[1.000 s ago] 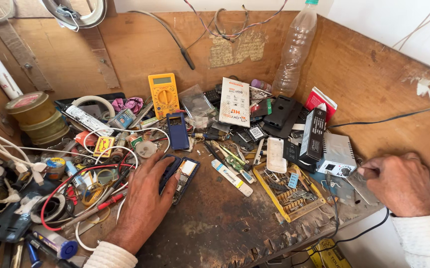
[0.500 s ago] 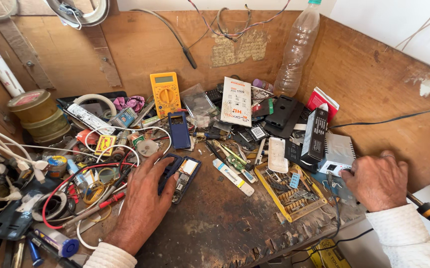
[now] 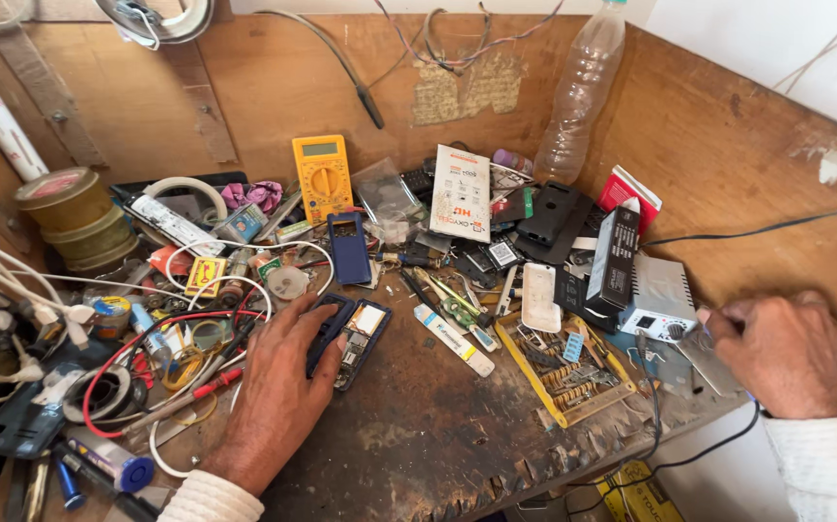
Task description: The person uses a small flat tool to pry open the back cover of a blue mobile phone on a cluttered workbench. They remove the cover, expose the battery and internal components, then reattach the cover and press it into place. The person briefly touches a nearby power supply unit but does not connect it.
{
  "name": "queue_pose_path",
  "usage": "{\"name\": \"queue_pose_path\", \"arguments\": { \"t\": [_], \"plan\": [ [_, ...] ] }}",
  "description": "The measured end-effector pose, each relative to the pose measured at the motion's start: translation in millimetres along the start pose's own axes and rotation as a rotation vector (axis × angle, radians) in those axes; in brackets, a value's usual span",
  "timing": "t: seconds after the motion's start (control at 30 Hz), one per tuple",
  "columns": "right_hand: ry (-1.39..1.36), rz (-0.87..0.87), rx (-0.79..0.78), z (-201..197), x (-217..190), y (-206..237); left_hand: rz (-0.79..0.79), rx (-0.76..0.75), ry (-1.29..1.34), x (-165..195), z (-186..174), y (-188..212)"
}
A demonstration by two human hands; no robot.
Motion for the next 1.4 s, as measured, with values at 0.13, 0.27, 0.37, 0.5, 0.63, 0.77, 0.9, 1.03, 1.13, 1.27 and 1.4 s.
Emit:
{"name": "queue_pose_path", "arguments": {
  "t": [0.13, 0.27, 0.37, 0.5, 0.63, 0.77, 0.9, 1.03, 1.13, 1.27, 1.4],
  "plan": [
    [0.038, -0.032, 0.029, -3, 0, -2, -0.007, -0.016, -0.007, 0, 3, -1],
    [-0.017, -0.088, 0.057, 1, -10, -4, -0.014, -0.018, 0.008, 0, 3, -1],
    [0.051, -0.086, -0.054, 17, -11, -5, -0.036, -0.027, -0.001, -4, 3, 2],
    [0.116, -0.073, -0.012, 37, 6, -9, -0.004, 0.025, 0.02, -10, 2, 6],
    [-0.13, -0.046, 0.089, 65, 29, -12, 0.027, 0.085, 0.036, -15, 0, 10],
    [-0.53, -0.009, 0.158, 87, 11, -17, 0.01, 0.14, 0.084, -16, -9, 17],
    [-0.414, -0.159, 0.128, 71, -56, 8, -0.058, 0.097, 0.111, -14, -17, 21],
    [-0.391, -0.186, 0.004, 56, -126, 33, -0.121, 0.042, 0.096, -13, -21, 21],
    [-0.534, -0.316, -0.063, 54, -181, 45, -0.115, 0.04, 0.051, -13, -22, 18],
    [-0.646, -0.316, -0.131, 63, -232, 56, -0.149, 0.025, 0.002, -21, -19, 11],
    [-0.703, -0.277, -0.271, 70, -266, 59, -0.213, -0.049, -0.034, -31, -12, 5]
  ]
}}
Point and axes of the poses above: each hand's wrist, its own y-axis away from the middle knuckle, its own z-axis out of the palm, x = y × z, the point moved 7 cm from there along -y, towards the middle knuckle
